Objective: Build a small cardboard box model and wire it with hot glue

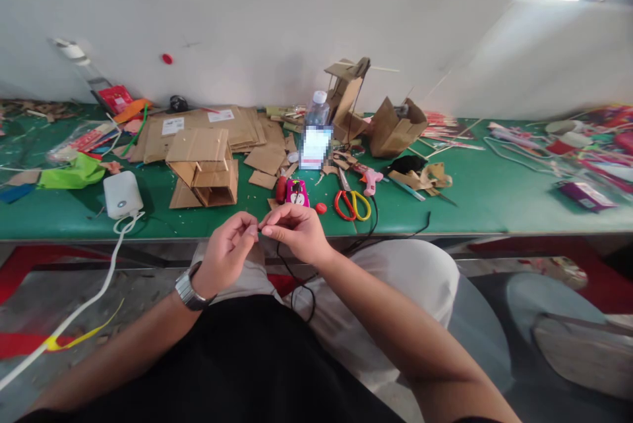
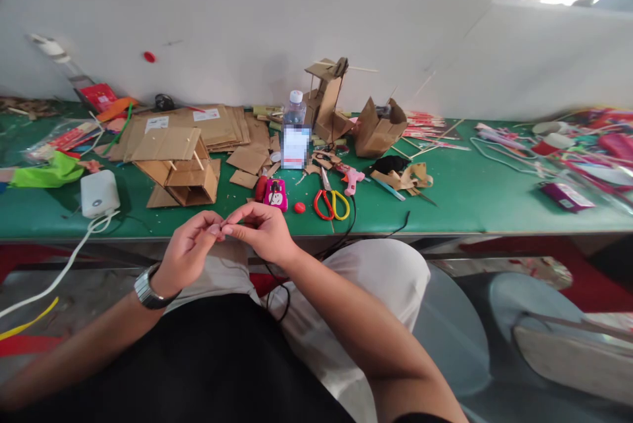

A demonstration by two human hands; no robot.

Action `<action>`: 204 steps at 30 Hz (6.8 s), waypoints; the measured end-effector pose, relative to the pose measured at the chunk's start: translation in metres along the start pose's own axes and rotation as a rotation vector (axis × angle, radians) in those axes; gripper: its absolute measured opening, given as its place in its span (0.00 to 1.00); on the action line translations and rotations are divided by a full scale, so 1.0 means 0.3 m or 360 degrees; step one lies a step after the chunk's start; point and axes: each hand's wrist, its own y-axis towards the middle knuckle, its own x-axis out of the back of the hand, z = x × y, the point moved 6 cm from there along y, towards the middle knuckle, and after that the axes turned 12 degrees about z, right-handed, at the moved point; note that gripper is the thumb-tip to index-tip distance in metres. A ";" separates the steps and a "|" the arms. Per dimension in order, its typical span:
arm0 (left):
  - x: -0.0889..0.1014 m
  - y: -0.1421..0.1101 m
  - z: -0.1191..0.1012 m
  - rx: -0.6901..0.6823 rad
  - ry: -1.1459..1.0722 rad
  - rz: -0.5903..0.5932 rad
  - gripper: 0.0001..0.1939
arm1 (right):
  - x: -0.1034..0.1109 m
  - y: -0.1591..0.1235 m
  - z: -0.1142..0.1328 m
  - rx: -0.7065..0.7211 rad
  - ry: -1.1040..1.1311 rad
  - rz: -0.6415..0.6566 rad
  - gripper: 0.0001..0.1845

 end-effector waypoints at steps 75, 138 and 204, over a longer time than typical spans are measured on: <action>0.025 0.004 -0.058 0.0034 0.0048 -0.0074 0.13 | 0.003 -0.029 0.090 0.0282 -0.0848 -0.0093 0.06; -0.044 -0.020 0.045 0.0335 -0.0970 0.0300 0.13 | -0.049 -0.057 0.164 0.0630 -0.1283 0.0065 0.02; -0.045 -0.015 0.032 0.0241 -0.0958 0.0191 0.13 | -0.043 -0.046 0.056 0.0028 -0.0397 0.0027 0.18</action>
